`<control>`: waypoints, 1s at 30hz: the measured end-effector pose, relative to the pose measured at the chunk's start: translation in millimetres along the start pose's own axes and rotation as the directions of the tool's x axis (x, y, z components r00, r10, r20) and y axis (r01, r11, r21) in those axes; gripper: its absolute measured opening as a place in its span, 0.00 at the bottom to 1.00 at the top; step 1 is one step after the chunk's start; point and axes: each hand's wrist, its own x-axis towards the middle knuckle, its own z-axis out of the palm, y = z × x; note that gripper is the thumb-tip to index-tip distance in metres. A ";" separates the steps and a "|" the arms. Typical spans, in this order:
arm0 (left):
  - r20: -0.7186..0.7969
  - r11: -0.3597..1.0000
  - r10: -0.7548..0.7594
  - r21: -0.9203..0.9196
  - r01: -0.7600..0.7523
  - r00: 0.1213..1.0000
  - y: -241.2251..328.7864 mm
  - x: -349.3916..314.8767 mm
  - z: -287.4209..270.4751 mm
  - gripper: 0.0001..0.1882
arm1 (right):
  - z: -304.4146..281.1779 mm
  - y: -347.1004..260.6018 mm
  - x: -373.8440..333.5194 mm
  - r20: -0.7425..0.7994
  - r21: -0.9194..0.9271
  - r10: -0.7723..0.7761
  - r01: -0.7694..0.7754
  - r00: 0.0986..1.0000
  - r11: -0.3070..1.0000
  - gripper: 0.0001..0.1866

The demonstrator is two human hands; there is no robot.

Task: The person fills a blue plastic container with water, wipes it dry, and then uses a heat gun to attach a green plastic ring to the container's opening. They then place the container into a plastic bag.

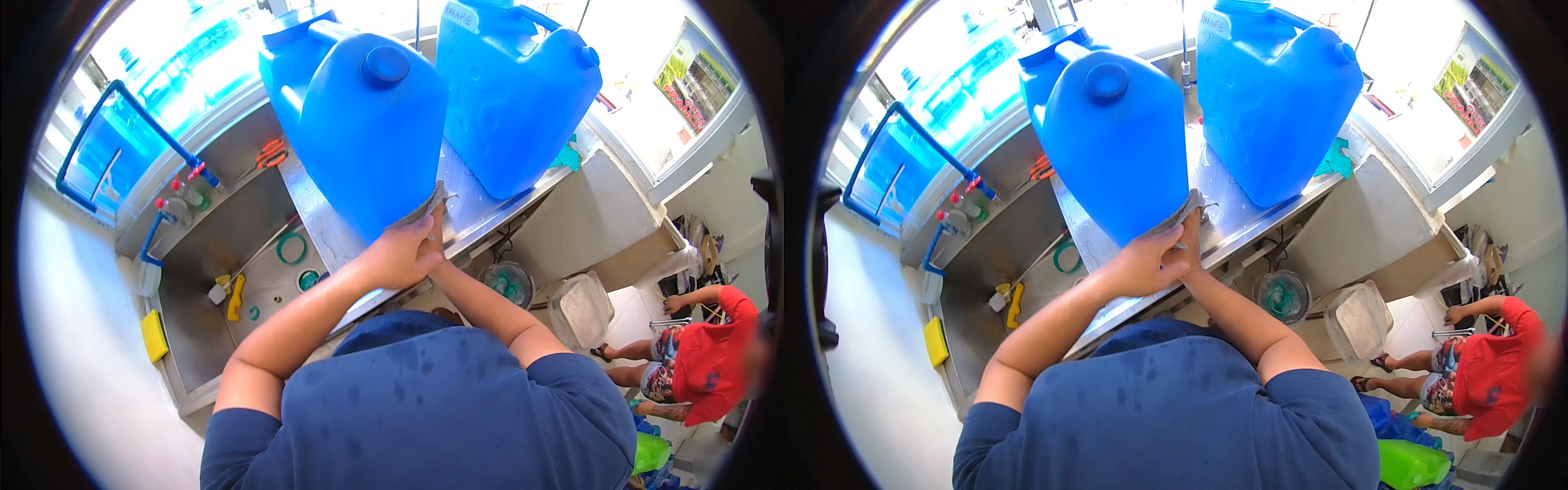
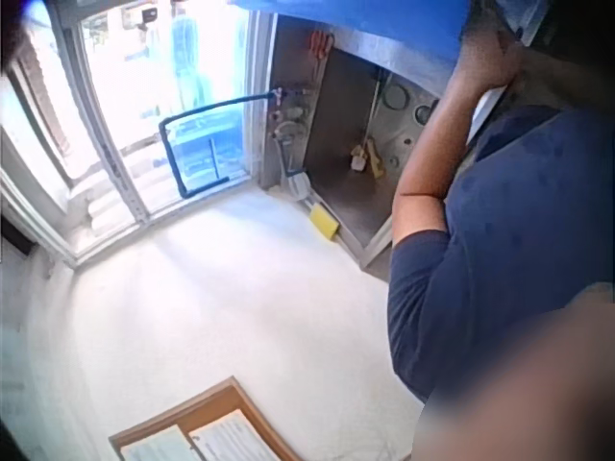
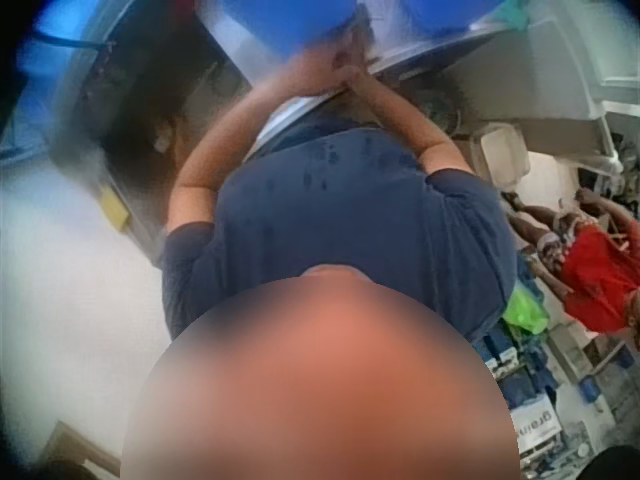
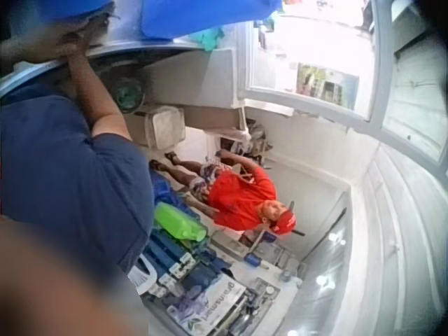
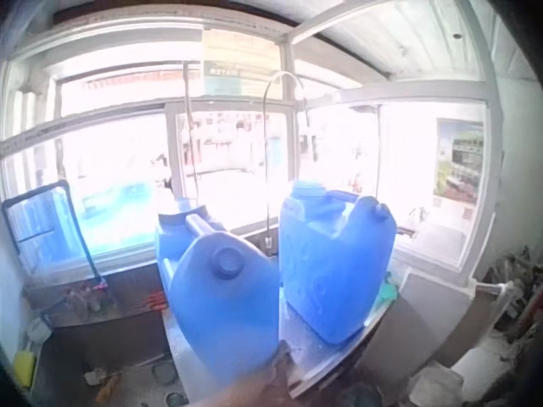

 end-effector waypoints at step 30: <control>-0.807 0.928 -0.046 0.184 0.325 0.589 51.8 8.1 -81.8 0.64 | 96.5 -13.9 406.9 0.869 0.303 0.079 -0.651 0.488 0.696 0.33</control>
